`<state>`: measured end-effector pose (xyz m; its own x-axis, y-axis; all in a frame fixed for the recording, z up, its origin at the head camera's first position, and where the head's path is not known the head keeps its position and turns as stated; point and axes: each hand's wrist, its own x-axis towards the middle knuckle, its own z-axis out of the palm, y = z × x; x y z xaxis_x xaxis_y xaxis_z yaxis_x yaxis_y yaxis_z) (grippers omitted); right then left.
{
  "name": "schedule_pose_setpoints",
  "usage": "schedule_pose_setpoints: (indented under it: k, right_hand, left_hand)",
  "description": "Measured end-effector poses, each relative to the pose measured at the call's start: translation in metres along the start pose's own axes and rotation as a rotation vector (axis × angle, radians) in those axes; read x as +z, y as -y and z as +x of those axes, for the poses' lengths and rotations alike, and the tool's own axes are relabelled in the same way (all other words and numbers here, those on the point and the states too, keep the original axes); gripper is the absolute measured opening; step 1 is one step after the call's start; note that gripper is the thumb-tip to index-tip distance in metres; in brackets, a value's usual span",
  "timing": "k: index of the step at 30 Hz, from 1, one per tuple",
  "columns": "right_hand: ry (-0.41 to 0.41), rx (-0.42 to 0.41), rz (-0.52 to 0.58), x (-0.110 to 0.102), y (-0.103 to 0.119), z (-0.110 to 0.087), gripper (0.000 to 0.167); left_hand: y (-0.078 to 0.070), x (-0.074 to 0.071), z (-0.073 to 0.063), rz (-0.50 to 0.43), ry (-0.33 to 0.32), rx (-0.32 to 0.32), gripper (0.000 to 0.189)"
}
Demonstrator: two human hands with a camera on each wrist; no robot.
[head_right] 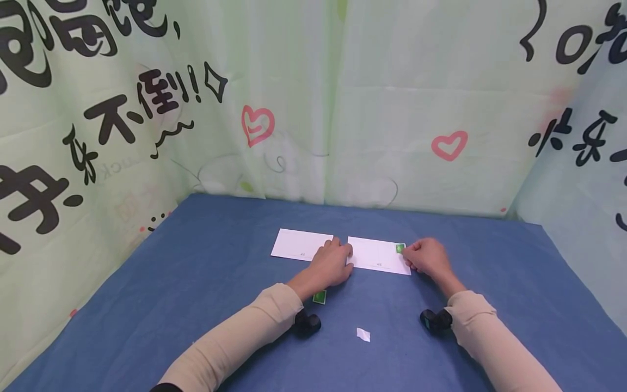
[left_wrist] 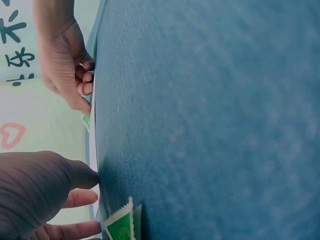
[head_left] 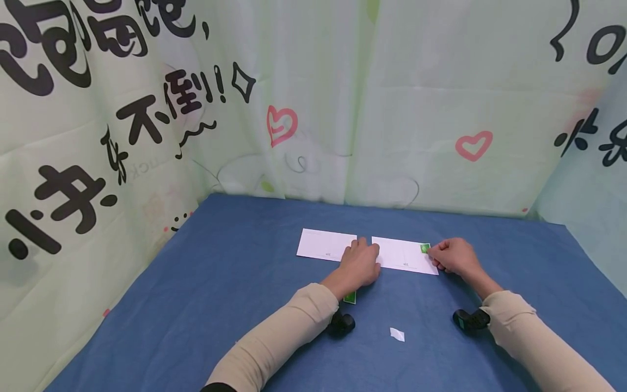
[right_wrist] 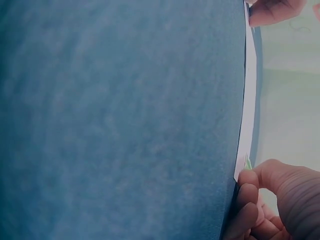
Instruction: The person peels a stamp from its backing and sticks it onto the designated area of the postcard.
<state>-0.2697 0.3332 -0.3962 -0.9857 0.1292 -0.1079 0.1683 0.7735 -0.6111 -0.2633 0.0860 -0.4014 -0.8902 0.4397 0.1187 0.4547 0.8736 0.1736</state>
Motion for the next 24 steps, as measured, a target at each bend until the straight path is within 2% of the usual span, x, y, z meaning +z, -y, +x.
schedule_pose_setpoints:
  k: [7,12,14,18,24]
  right_hand:
    - [-0.018,-0.014,0.0,0.0,-0.001,0.0,0.025]
    - [-0.068,-0.032,-0.012,0.001,0.0,-0.004,0.028]
    - [-0.107,-0.058,-0.051,0.001,0.002,-0.006,0.029]
    - [-0.17,-0.161,-0.183,0.0,0.007,-0.011,0.03]
    - [-0.126,-0.297,-0.345,-0.001,0.013,-0.015,0.044]
  left_hand:
    - [-0.001,0.001,0.0,0.003,0.004,-0.006,0.026]
    - [-0.001,0.001,0.0,0.006,0.011,-0.003,0.024]
    - [-0.001,0.001,0.0,0.007,0.012,-0.001,0.024]
    - [-0.001,0.001,0.0,0.008,0.007,-0.002,0.022]
    - [-0.001,0.002,0.002,0.015,0.0,-0.006,0.024]
